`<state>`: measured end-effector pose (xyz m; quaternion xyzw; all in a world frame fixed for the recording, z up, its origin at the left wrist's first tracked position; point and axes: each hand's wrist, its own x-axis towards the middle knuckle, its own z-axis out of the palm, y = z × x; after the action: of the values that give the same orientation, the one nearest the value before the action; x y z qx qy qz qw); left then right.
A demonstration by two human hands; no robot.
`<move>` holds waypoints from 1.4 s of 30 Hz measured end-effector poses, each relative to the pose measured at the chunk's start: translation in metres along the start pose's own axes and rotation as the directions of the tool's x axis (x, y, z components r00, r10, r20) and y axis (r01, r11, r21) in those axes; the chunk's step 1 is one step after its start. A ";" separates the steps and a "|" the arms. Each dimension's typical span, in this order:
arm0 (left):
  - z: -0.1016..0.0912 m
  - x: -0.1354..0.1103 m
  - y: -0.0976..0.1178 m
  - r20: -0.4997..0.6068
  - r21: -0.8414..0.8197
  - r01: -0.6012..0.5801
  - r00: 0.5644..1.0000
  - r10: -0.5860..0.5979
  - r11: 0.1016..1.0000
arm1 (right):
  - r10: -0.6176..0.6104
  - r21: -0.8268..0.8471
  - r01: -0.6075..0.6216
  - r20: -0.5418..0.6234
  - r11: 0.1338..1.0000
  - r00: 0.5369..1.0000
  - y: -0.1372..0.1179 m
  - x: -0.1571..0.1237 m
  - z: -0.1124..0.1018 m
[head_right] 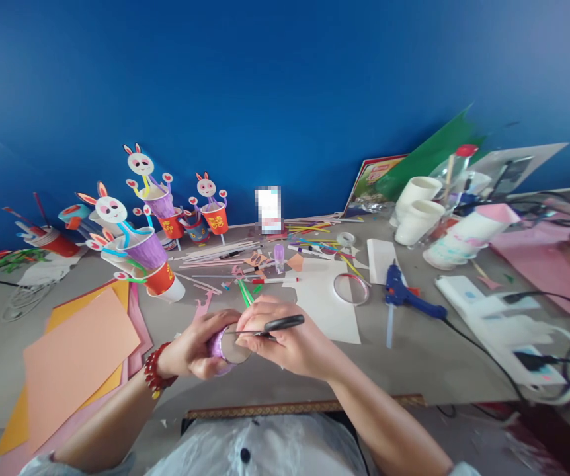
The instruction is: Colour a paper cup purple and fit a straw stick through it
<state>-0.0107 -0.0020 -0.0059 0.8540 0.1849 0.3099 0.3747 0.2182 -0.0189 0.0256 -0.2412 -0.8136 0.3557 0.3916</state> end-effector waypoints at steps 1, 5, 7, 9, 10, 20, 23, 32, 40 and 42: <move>0.000 0.000 0.000 0.003 -0.008 0.000 1.000 0.000 1.000 | -0.006 0.001 0.006 0.010 1.000 1.000 -0.001 0.000 -0.001; -0.001 0.000 0.001 0.035 -0.074 0.022 0.999 -0.019 0.997 | -0.022 0.012 0.022 0.070 1.000 0.997 -0.003 0.001 -0.004; -0.002 -0.001 0.000 0.070 -0.098 0.063 0.996 -0.056 0.993 | -0.028 0.026 0.026 0.099 0.999 0.995 -0.003 0.001 -0.006; -0.002 -0.002 0.000 0.105 -0.101 0.098 0.991 -0.087 0.990 | -0.032 0.041 0.027 0.126 0.999 0.991 -0.003 0.001 -0.006; -0.002 -0.002 -0.001 0.117 -0.099 0.108 0.988 -0.096 0.989 | -0.033 0.049 0.026 0.135 0.998 0.990 -0.002 0.001 -0.006; 0.003 -0.002 -0.004 0.030 -0.129 0.002 1.000 0.002 0.992 | -0.046 -0.044 0.046 -0.006 0.998 0.999 -0.011 0.001 -0.010; 0.005 -0.002 -0.005 0.009 -0.117 -0.008 1.000 0.009 0.993 | -0.054 -0.078 0.052 -0.022 0.996 0.998 -0.012 0.001 -0.008; 0.006 0.001 -0.005 0.008 -0.080 -0.024 1.000 0.024 0.997 | -0.034 -0.062 0.033 -0.003 0.997 0.999 -0.009 -0.002 -0.004; 0.008 -0.002 -0.006 -0.017 -0.089 -0.038 0.999 0.036 0.995 | -0.025 -0.041 0.022 -0.060 0.999 0.998 -0.012 -0.001 -0.006; 0.008 -0.002 -0.004 -0.030 -0.079 -0.039 0.999 0.037 0.996 | 0.006 -0.036 -0.010 -0.112 0.999 0.994 -0.013 -0.004 -0.007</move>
<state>-0.0070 -0.0042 -0.0138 0.8372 0.1616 0.3362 0.3999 0.2248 -0.0266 0.0367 -0.2712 -0.7957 0.3283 0.4308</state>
